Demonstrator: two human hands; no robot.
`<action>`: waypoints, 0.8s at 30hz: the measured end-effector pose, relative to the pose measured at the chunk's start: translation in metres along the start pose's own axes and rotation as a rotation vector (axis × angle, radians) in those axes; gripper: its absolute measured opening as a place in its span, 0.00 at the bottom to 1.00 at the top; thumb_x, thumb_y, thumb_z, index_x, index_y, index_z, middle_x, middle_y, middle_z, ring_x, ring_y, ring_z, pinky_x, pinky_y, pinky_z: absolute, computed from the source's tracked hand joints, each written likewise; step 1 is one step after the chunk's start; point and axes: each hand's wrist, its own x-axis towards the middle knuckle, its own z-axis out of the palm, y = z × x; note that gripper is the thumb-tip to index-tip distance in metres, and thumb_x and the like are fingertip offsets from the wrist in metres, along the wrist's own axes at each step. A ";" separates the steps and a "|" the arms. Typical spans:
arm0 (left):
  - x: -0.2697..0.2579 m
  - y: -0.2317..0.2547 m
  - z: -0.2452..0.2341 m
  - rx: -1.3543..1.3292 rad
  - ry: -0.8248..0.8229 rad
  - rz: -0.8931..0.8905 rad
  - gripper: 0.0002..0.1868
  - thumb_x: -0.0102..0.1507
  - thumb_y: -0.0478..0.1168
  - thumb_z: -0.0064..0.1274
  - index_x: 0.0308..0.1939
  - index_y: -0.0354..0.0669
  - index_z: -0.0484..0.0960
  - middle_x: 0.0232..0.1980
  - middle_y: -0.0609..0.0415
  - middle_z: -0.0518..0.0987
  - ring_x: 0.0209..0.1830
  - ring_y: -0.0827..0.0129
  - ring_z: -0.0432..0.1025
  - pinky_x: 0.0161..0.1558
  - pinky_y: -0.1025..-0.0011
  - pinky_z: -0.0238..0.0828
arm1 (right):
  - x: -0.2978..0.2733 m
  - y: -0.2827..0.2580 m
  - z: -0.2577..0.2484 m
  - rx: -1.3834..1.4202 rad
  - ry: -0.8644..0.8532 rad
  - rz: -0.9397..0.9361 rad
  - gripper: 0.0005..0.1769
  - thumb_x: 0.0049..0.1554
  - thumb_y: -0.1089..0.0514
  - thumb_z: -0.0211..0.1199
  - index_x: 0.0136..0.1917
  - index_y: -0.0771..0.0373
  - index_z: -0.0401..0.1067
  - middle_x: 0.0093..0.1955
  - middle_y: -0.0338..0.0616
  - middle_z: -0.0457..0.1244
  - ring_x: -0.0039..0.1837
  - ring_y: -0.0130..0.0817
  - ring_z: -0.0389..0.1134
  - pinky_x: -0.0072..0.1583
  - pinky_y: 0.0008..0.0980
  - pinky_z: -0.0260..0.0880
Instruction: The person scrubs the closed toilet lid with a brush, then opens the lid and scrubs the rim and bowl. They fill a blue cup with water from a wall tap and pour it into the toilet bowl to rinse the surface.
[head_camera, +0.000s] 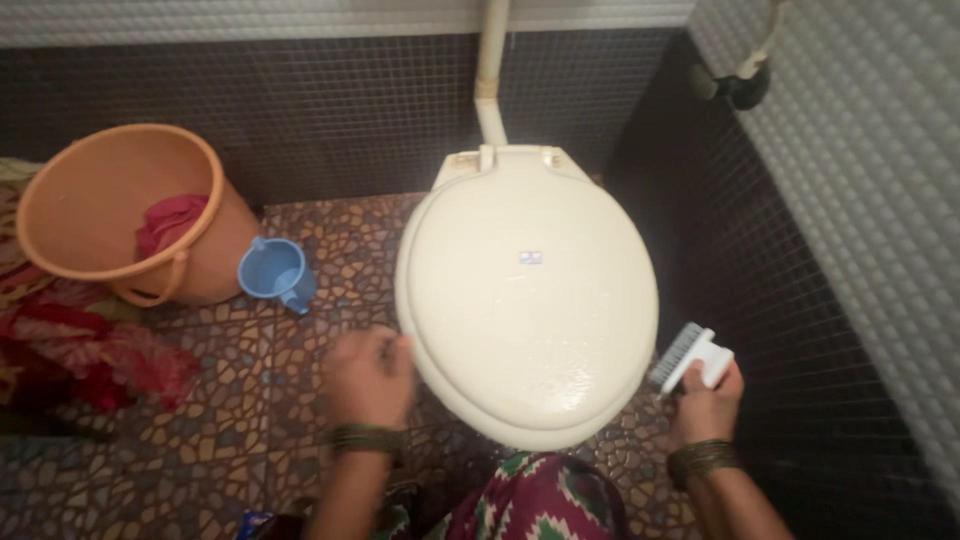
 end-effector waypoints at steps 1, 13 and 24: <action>-0.006 0.013 0.010 -0.016 -0.156 -0.159 0.19 0.61 0.55 0.55 0.39 0.44 0.87 0.44 0.45 0.85 0.48 0.50 0.79 0.52 0.58 0.74 | 0.000 0.002 -0.004 0.097 0.022 0.158 0.26 0.66 0.55 0.50 0.77 0.51 0.55 0.57 0.43 0.64 0.46 0.30 0.64 0.40 0.30 0.61; -0.021 0.084 0.010 0.115 -0.506 -0.458 0.30 0.59 0.60 0.58 0.46 0.33 0.85 0.52 0.35 0.83 0.55 0.46 0.78 0.58 0.58 0.74 | 0.000 0.012 -0.045 0.131 -0.068 0.065 0.13 0.66 0.57 0.52 0.64 0.54 0.62 0.37 0.34 0.59 0.32 0.25 0.54 0.32 0.30 0.53; -0.057 0.120 0.028 0.330 -0.494 1.069 0.24 0.58 0.53 0.60 0.45 0.35 0.78 0.45 0.48 0.75 0.51 0.58 0.68 0.59 0.48 0.64 | -0.003 0.016 -0.042 0.174 -0.119 0.234 0.18 0.68 0.53 0.51 0.70 0.56 0.61 0.42 0.36 0.60 0.37 0.25 0.57 0.37 0.30 0.57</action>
